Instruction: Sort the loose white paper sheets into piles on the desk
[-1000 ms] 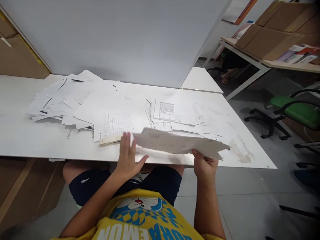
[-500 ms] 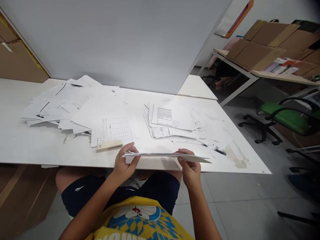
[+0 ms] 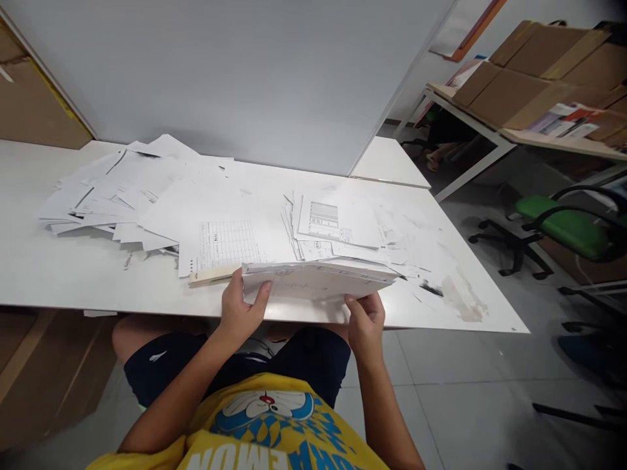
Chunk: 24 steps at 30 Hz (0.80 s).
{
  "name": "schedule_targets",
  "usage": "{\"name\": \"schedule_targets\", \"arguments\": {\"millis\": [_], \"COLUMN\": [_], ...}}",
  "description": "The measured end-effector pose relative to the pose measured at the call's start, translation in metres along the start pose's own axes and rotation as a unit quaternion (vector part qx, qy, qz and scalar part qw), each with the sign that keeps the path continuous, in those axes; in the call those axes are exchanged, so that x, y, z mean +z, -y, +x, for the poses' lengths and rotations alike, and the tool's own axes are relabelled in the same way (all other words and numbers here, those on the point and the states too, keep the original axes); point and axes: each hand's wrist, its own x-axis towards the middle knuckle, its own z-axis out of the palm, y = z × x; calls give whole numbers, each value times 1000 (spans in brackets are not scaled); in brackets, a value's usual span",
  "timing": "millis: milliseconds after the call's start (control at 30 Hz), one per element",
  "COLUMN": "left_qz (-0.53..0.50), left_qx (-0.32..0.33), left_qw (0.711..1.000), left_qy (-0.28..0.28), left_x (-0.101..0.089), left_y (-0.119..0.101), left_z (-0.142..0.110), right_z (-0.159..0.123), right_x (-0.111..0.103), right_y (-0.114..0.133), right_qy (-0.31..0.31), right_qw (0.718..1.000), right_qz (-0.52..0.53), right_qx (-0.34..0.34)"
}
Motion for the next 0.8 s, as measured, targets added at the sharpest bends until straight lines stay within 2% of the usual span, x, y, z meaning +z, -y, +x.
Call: {"name": "schedule_targets", "arguments": {"millis": [133, 267, 433, 467, 600, 700, 800], "left_qz": [-20, -13, 23, 13, -39, -30, 45], "left_qx": [-19, -24, 76, 88, 105, 106, 108], "left_qw": [1000, 999, 994, 993, 994, 994, 991], "left_qy": [11, 24, -79, -75, 2, 25, 70], "left_x": [-1, -4, -11, -12, -18, -28, -39], "left_y": [3, 15, 19, 18, 13, 13, 15], "left_z": [-4, -16, -22, -21, -15, -11, -9], "right_z": [0, -1, 7, 9, 13, 13, 18], "right_x": [0, 0, 7, 9, 14, 7, -8], "right_y": [-1, 5, 27, 30, 29, 21, 17], "right_qy": [28, 46, 21, 20, 55, 92, 132], "right_qw": [999, 999, 999, 999, 996, 995, 988], "right_qz": [41, 15, 12, 18, 25, -6, -80], "right_qx": [-7, 9, -30, -44, -66, -40, 8]}}
